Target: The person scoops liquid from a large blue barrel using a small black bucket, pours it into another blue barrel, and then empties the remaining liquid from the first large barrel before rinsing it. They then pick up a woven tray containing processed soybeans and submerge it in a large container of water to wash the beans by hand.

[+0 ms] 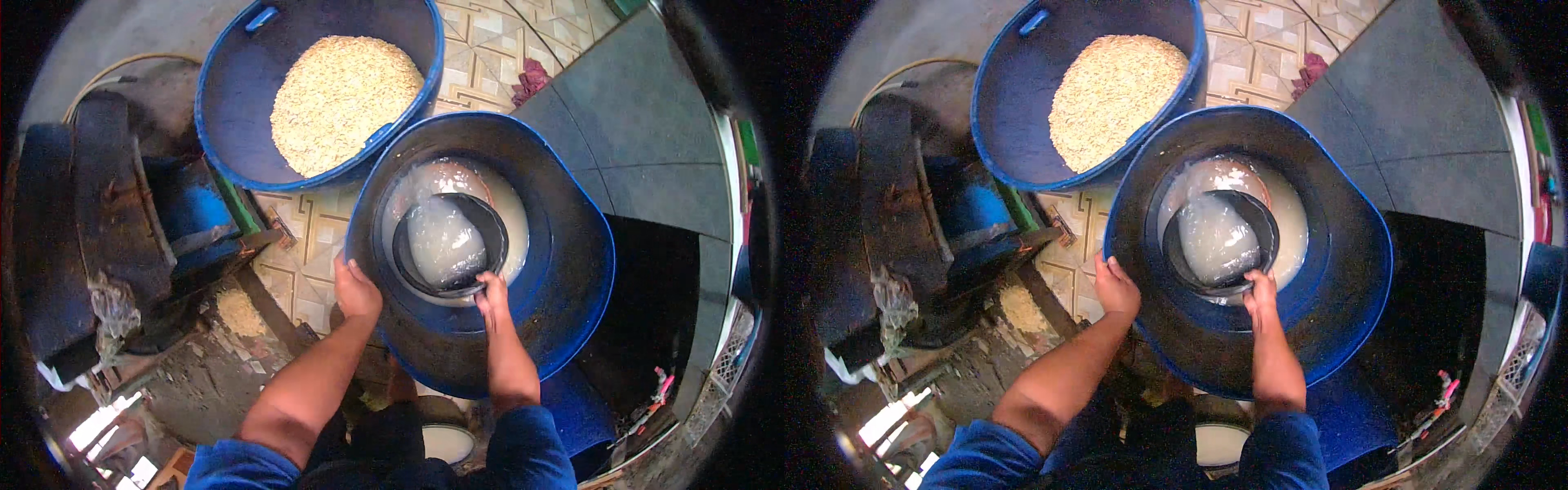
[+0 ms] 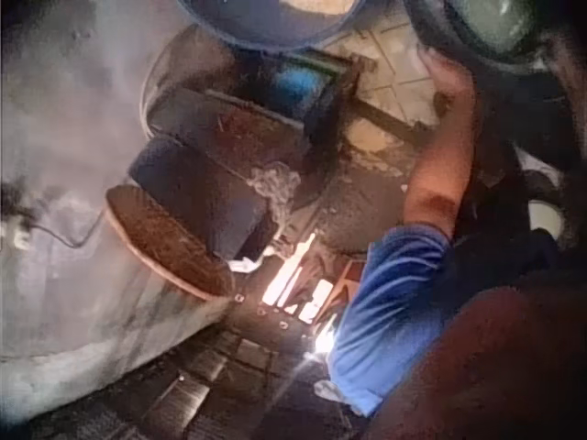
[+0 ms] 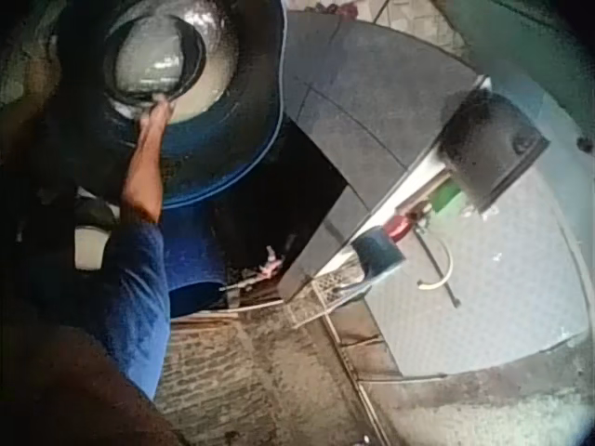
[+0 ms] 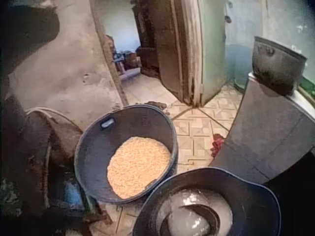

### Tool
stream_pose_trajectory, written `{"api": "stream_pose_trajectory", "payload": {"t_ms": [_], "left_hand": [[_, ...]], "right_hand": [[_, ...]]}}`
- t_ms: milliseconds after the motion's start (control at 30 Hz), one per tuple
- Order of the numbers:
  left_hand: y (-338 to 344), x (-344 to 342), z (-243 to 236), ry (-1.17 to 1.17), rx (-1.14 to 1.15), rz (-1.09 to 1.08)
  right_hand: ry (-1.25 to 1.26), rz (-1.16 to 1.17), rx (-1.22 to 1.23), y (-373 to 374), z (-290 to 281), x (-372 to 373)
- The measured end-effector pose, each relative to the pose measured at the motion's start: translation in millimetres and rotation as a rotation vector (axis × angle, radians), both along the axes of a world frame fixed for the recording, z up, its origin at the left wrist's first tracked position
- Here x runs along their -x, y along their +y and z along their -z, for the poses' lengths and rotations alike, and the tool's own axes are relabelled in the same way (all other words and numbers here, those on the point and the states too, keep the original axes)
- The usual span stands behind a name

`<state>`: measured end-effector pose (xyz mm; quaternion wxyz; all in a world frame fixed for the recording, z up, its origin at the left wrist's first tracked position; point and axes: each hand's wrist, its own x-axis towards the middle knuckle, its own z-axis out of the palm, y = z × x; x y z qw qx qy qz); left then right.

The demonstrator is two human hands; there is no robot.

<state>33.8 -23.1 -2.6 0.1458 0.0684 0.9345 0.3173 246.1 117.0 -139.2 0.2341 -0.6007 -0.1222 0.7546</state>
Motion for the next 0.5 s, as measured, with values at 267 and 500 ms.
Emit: {"api": "stream_pose_trajectory", "payload": {"t_ms": [267,500], "left_hand": [[1.8,-7.0,23.2,0.106,-0.076,-0.023],[-19.8,4.5,18.6,-0.209,-0.134,0.082]], "right_hand": [[-0.122,0.142,-0.206,-39.4,-147.8,-67.1],[-0.221,0.03,-0.493,-73.9,-285.8,-77.7]]}}
